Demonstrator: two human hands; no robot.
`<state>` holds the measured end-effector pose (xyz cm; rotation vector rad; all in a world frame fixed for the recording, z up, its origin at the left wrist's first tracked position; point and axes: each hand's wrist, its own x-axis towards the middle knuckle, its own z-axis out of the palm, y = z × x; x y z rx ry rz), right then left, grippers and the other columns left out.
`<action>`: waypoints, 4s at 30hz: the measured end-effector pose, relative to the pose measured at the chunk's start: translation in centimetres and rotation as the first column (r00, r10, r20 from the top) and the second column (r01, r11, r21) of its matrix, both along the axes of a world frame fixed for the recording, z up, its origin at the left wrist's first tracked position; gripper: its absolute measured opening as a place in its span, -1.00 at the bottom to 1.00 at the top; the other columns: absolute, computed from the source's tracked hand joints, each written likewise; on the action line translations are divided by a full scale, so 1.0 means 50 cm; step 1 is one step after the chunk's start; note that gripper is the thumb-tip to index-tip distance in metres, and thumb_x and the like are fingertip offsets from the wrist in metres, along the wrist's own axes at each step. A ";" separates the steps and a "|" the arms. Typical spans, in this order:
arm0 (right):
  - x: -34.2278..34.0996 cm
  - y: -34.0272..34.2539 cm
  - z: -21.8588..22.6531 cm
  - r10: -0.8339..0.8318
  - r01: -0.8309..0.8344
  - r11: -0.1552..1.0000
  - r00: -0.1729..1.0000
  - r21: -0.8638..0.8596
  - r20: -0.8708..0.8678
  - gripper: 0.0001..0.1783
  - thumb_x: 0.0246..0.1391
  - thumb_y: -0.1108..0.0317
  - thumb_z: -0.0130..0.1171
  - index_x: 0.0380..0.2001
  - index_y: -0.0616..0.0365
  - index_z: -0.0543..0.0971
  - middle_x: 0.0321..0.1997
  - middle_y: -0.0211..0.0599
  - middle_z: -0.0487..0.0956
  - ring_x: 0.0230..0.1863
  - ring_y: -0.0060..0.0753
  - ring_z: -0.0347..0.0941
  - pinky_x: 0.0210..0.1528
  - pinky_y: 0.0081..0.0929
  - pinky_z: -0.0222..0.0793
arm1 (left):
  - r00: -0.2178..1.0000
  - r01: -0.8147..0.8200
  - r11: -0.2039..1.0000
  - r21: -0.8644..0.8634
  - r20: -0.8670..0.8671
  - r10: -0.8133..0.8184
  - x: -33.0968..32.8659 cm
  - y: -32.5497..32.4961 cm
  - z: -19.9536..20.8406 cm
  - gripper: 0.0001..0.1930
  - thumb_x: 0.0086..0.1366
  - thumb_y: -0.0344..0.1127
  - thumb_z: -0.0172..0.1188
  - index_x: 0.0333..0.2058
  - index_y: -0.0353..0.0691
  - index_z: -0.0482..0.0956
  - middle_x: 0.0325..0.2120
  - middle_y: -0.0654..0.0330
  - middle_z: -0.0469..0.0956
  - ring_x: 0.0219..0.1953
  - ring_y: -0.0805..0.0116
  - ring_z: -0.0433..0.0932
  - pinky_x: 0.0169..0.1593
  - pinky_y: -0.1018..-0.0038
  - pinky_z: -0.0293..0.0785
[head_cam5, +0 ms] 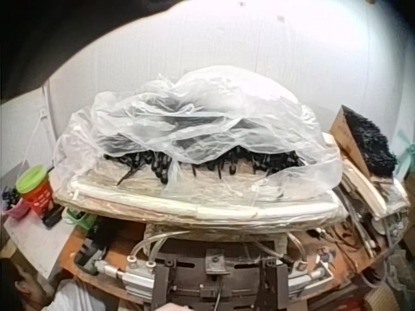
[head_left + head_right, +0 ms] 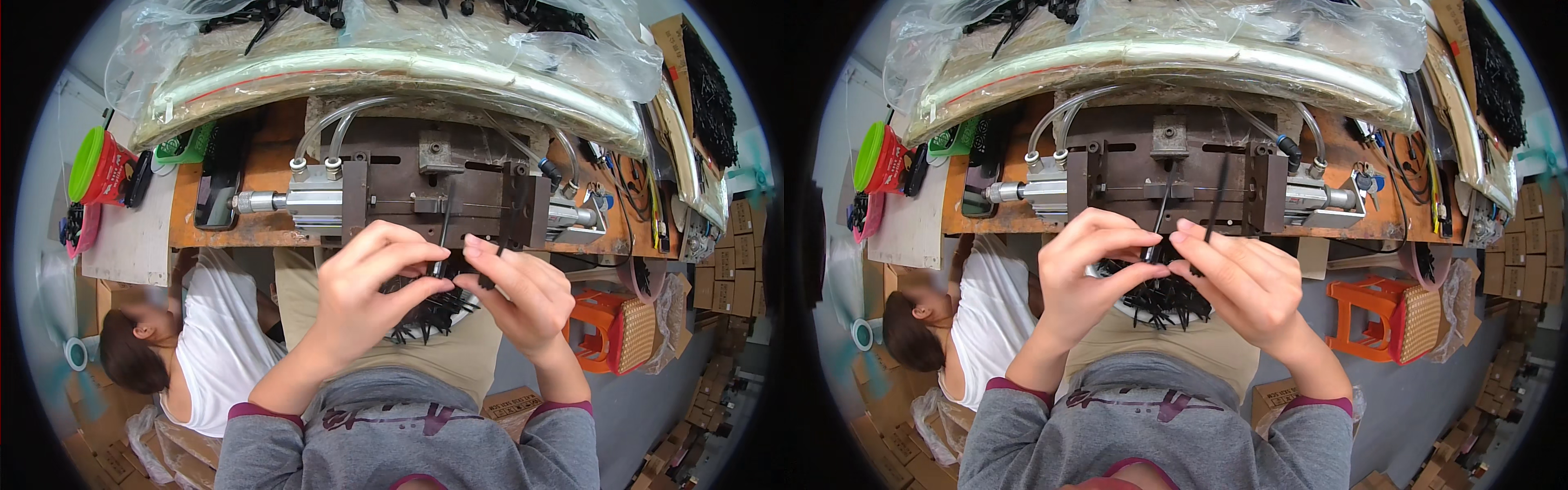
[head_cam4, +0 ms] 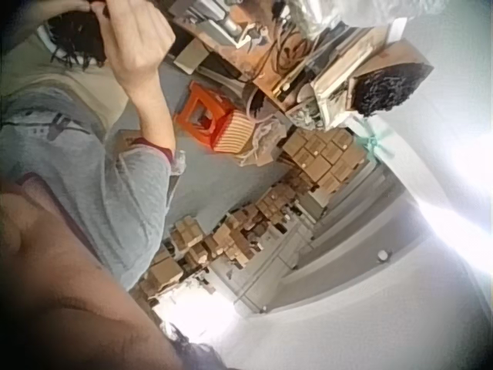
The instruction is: The recorder is using a specialized workshop jig to assemble small black plastic components.
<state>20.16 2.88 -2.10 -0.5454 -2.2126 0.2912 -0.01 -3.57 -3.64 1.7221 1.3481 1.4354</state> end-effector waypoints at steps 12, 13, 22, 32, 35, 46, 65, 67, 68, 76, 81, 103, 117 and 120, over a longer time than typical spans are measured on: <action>0.014 -0.015 0.000 -0.098 0.082 0.972 0.993 -0.220 -0.062 -0.48 -0.02 0.65 0.41 0.07 0.39 0.57 -0.06 -0.01 0.70 -0.14 -0.19 0.72 -0.14 -0.42 0.64 | 0.721 -0.067 0.982 0.178 -0.671 0.171 0.031 0.031 -0.045 -0.70 -0.07 -0.37 0.47 -0.30 -0.21 0.65 0.07 0.09 0.64 -0.49 0.34 0.61 -0.35 0.47 0.51; 0.014 -0.017 -0.001 -0.108 0.088 0.963 0.992 -0.256 -0.064 -0.50 -0.01 0.67 0.38 0.07 0.40 0.56 -0.04 0.00 0.70 -0.12 -0.18 0.72 -0.15 -0.43 0.64 | 0.715 -0.055 0.980 0.191 -0.678 0.172 0.031 0.033 -0.043 -0.70 -0.08 -0.37 0.48 -0.30 -0.21 0.65 0.07 0.09 0.64 -0.50 0.34 0.61 -0.36 0.47 0.51; 0.027 -0.025 0.010 -0.096 0.109 0.927 0.994 -0.357 0.056 -0.67 -0.03 0.64 0.41 -0.15 0.33 0.60 0.09 0.00 0.63 -0.20 -0.29 0.67 -0.19 -0.47 0.60 | 0.761 0.040 0.995 0.092 -0.648 0.029 -0.001 0.049 0.043 -0.77 0.06 -0.30 0.44 -0.30 -0.19 0.64 -0.14 0.11 0.69 -0.52 0.28 0.61 -0.39 0.42 0.53; -0.046 -0.030 -0.049 -0.151 0.168 0.985 0.940 -0.031 0.307 -0.69 -0.15 0.52 0.44 -0.28 0.23 0.59 0.21 -0.06 0.60 -0.33 -0.22 0.64 -0.28 -0.43 0.57 | 0.498 -0.358 0.839 0.410 -0.676 0.543 -0.197 0.303 0.209 -0.77 0.16 -0.40 0.34 -0.20 -0.32 0.71 -0.21 -0.06 0.67 -0.13 -0.04 0.65 0.00 0.23 0.54; -0.059 -0.025 -0.045 -0.222 0.213 0.975 0.906 0.065 0.362 -0.70 -0.15 0.53 0.44 -0.29 0.22 0.59 0.18 -0.07 0.62 -0.37 -0.27 0.63 -0.30 -0.45 0.56 | 0.551 -0.445 0.872 0.204 -0.705 0.446 -0.214 0.359 0.198 -0.76 0.15 -0.38 0.33 -0.19 -0.29 0.73 -0.16 -0.10 0.66 -0.10 -0.08 0.63 0.01 0.21 0.53; -0.070 0.002 0.006 -0.154 0.139 0.988 0.905 0.066 0.396 -0.83 -0.08 0.42 0.33 -0.37 0.17 0.58 -0.14 -0.10 0.72 -0.63 -0.42 0.46 -0.46 -0.49 0.38 | 0.845 -0.179 0.943 0.282 -0.446 0.294 -0.171 0.234 0.174 -0.76 0.17 -0.38 0.44 -0.19 -0.31 0.72 -0.34 0.16 0.68 -0.34 0.43 0.68 -0.22 0.52 0.58; -0.278 0.675 0.389 -0.700 0.594 0.696 0.687 0.404 0.196 -0.55 -0.01 0.17 0.29 -0.06 0.17 0.68 0.08 0.09 0.63 0.13 0.00 0.54 0.16 -0.18 0.45 | 0.965 0.039 0.975 0.221 -0.262 0.020 -0.044 0.009 0.054 -0.70 0.06 -0.46 0.47 -0.19 -0.32 0.66 -0.01 0.06 0.59 -0.23 0.22 0.64 -0.19 0.35 0.56; -0.272 0.649 0.359 -0.508 0.365 0.717 0.857 0.594 0.085 -0.72 -0.10 0.28 0.24 -0.33 0.21 0.70 -0.17 0.05 0.69 -0.03 0.02 0.61 0.05 -0.11 0.51 | 0.959 0.039 0.971 0.236 -0.281 0.030 -0.049 0.006 0.045 -0.70 0.06 -0.44 0.47 -0.19 -0.31 0.66 -0.01 0.06 0.59 -0.23 0.22 0.63 -0.19 0.35 0.54; -0.274 0.635 0.337 -0.521 0.353 0.841 0.733 0.410 0.437 -0.79 -0.11 0.31 0.24 -0.43 0.23 0.66 -0.26 0.00 0.69 -0.13 0.08 0.63 -0.02 -0.07 0.53 | 0.958 0.038 0.969 0.245 -0.283 0.034 -0.050 0.005 0.041 -0.70 0.06 -0.43 0.47 -0.19 -0.30 0.66 -0.01 0.07 0.59 -0.23 0.22 0.63 -0.18 0.35 0.54; -0.259 0.589 0.171 -0.394 -0.156 0.699 0.731 0.698 0.558 -0.46 0.19 0.38 0.06 0.26 -0.09 0.41 0.05 -0.15 0.52 -0.13 -0.15 0.61 -0.23 -0.27 0.59 | 0.963 0.086 0.968 0.235 -0.267 -0.020 -0.030 0.002 0.020 -0.70 0.08 -0.41 0.46 -0.20 -0.30 0.65 -0.01 0.08 0.59 -0.22 0.22 0.62 -0.18 0.34 0.53; -0.290 0.596 0.179 -0.329 -0.067 0.814 0.766 0.577 0.553 -0.43 0.17 0.42 0.05 0.29 -0.09 0.41 0.10 -0.12 0.50 -0.12 -0.02 0.64 -0.18 -0.14 0.59 | 0.957 0.120 0.973 0.199 -0.282 -0.060 -0.015 0.012 0.010 -0.69 0.03 -0.41 0.49 -0.21 -0.26 0.68 -0.01 0.10 0.61 -0.20 0.24 0.63 -0.13 0.34 0.52; -0.092 0.420 0.196 -0.119 0.036 0.980 0.894 0.196 0.432 -0.68 0.18 0.35 0.29 0.02 0.09 0.64 -0.07 -0.22 0.68 -0.16 -0.29 0.60 -0.14 -0.40 0.50 | 0.756 -0.004 0.975 0.223 -0.637 0.149 0.028 0.027 -0.032 -0.72 0.07 -0.36 0.46 -0.26 -0.30 0.63 0.09 -0.02 0.61 -0.22 0.12 0.67 -0.02 0.29 0.63; 0.000 0.327 0.203 -0.187 -0.104 0.781 0.901 -0.616 -0.391 -0.65 0.43 0.31 0.05 0.12 0.33 0.53 0.10 -0.07 0.62 -0.01 -0.44 0.60 0.05 -0.58 0.54 | 0.733 -0.014 0.989 0.148 -0.671 0.111 0.024 0.036 -0.017 -0.71 0.03 -0.30 0.50 -0.28 -0.23 0.66 0.04 0.06 0.66 -0.54 0.27 0.60 -0.39 0.45 0.52; -0.024 0.301 0.162 -0.221 -0.225 0.771 0.783 -0.595 -0.582 -0.71 0.44 0.41 -0.01 0.09 0.38 0.48 0.16 0.08 0.56 0.14 -0.23 0.58 0.19 -0.40 0.56 | 0.802 -0.026 0.987 0.159 -0.585 0.116 0.028 0.039 0.002 -0.68 0.07 -0.29 0.51 -0.20 -0.23 0.69 -0.01 0.07 0.68 -0.56 0.32 0.60 -0.42 0.49 0.52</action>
